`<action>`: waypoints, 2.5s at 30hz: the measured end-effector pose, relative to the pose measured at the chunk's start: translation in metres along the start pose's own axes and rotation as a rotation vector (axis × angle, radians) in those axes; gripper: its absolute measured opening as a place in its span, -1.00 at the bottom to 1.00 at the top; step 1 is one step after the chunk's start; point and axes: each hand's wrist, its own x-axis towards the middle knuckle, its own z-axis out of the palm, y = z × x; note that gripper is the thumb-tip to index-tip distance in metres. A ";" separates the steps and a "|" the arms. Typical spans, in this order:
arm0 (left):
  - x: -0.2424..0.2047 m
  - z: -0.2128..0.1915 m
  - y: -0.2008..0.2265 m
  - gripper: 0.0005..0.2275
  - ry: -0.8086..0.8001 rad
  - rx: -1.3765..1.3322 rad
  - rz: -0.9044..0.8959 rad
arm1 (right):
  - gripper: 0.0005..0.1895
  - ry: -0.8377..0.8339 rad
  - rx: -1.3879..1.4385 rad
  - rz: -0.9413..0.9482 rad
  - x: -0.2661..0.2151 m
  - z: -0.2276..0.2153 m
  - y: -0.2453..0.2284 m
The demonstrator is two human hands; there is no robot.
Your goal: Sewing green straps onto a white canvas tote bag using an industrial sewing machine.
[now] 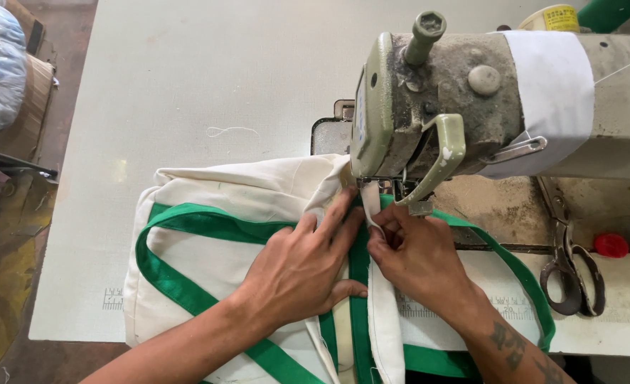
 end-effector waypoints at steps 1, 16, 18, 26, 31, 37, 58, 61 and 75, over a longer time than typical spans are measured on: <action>-0.001 0.002 -0.002 -0.05 0.004 -0.005 0.020 | -0.79 0.010 -0.010 0.020 0.000 0.001 0.001; 0.017 -0.002 0.001 0.03 -0.173 -0.083 -0.107 | -0.69 0.175 0.040 -0.309 -0.011 0.012 0.008; 0.018 -0.002 0.000 0.04 -0.168 -0.079 -0.101 | -0.63 0.116 0.029 -0.290 -0.010 -0.001 0.000; 0.030 -0.026 -0.018 -0.09 -0.368 -0.260 -0.052 | -0.45 0.191 -0.327 -0.612 0.001 -0.017 0.023; 0.022 -0.024 -0.025 -0.39 -0.282 -0.266 -0.004 | -0.48 0.267 -0.375 -0.624 -0.003 -0.006 0.017; 0.047 -0.027 -0.064 -0.59 0.188 0.054 -0.014 | -0.42 0.300 -0.502 -0.625 -0.009 -0.004 0.013; 0.119 -0.055 -0.065 -0.68 -0.740 -0.550 -0.690 | -0.38 0.362 -0.393 -0.573 -0.013 0.009 0.022; 0.112 -0.045 -0.063 -0.56 -0.703 -0.295 -0.605 | -0.45 0.428 -0.449 -0.600 -0.015 0.001 0.010; 0.024 0.002 -0.037 -0.38 -0.032 0.341 0.198 | -0.47 0.443 -0.556 -0.620 -0.018 0.002 0.011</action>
